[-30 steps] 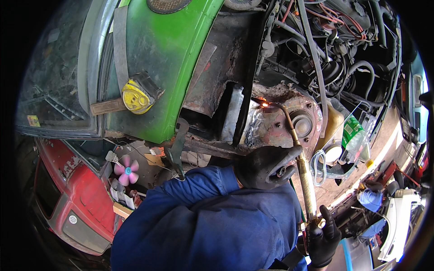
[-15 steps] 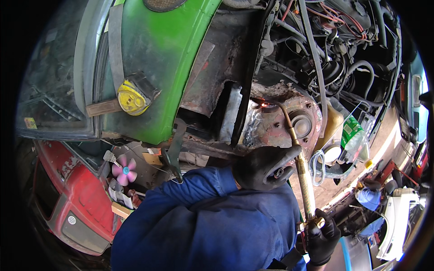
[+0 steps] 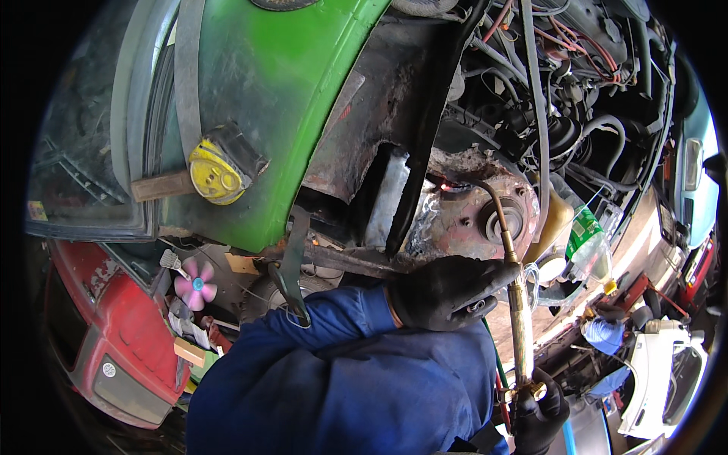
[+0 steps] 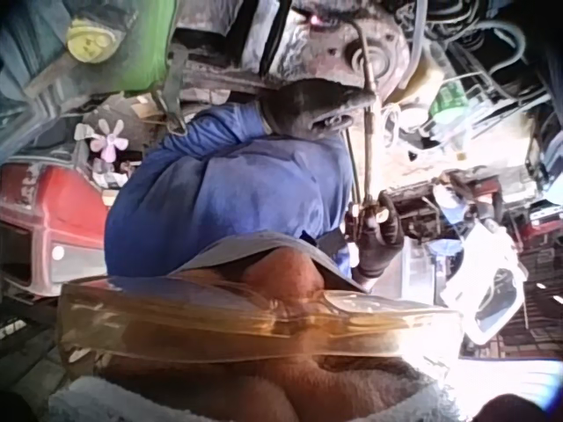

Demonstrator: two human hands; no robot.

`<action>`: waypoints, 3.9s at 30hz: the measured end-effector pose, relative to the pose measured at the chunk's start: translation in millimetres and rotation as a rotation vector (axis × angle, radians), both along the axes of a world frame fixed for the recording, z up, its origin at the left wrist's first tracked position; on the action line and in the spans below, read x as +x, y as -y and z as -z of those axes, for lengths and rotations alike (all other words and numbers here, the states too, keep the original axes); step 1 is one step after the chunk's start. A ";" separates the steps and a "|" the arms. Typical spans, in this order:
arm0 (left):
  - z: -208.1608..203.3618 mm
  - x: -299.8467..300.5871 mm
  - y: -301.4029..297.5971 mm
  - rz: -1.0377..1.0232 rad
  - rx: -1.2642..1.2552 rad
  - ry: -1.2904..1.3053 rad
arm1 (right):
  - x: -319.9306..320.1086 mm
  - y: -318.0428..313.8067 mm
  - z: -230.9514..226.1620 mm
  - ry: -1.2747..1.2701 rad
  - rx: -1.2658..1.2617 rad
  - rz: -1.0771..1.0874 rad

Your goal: The person uses a cutting torch to cut through a metal panel on the front of a green car. After cutting, the person uses pliers to pull away the cut metal piece.

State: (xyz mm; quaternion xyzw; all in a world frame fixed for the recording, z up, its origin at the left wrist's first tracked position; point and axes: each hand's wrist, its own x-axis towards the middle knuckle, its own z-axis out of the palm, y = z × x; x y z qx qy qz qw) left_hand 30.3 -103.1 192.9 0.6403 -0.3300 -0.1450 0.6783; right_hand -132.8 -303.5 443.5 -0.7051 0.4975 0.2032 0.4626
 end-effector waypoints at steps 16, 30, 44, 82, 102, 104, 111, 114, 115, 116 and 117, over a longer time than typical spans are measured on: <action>1.2 6.0 -1.1 0.019 -0.063 -0.084 | 26.3 -1.7 -4.5 -0.051 -0.048 -0.004; 2.5 5.6 -2.5 0.016 -0.050 -0.089 | 19.3 16.9 -12.7 -0.098 -0.135 -0.126; 1.6 4.8 -4.2 0.066 -0.013 -0.151 | 15.3 22.5 -24.5 -0.175 -0.100 -0.209; 3.9 3.5 -4.4 0.068 -0.003 -0.148 | 12.4 34.0 -30.3 -0.189 -0.069 -0.300; 4.1 4.0 -3.6 0.015 -0.029 -0.154 | 20.0 32.0 -26.1 -0.162 -0.005 -0.236; 4.9 3.3 -3.9 0.023 -0.026 -0.151 | 19.3 29.4 -26.1 -0.152 0.021 -0.130; 3.7 3.2 -4.3 0.051 -0.008 -0.172 | 20.8 25.6 -28.3 -0.161 -0.013 -0.166; 3.0 3.7 -5.0 0.041 -0.004 -0.159 | 20.5 27.3 -27.8 -0.153 -0.010 -0.195; 2.8 3.8 -5.2 0.038 -0.005 -0.157 | 20.3 28.1 -27.8 -0.155 -0.009 -0.210; 2.7 3.8 -5.3 0.033 -0.008 -0.158 | 19.9 28.7 -28.1 -0.156 -0.009 -0.226; 2.5 3.8 -5.3 0.035 -0.004 -0.154 | 19.6 29.2 -28.4 -0.165 -0.018 -0.249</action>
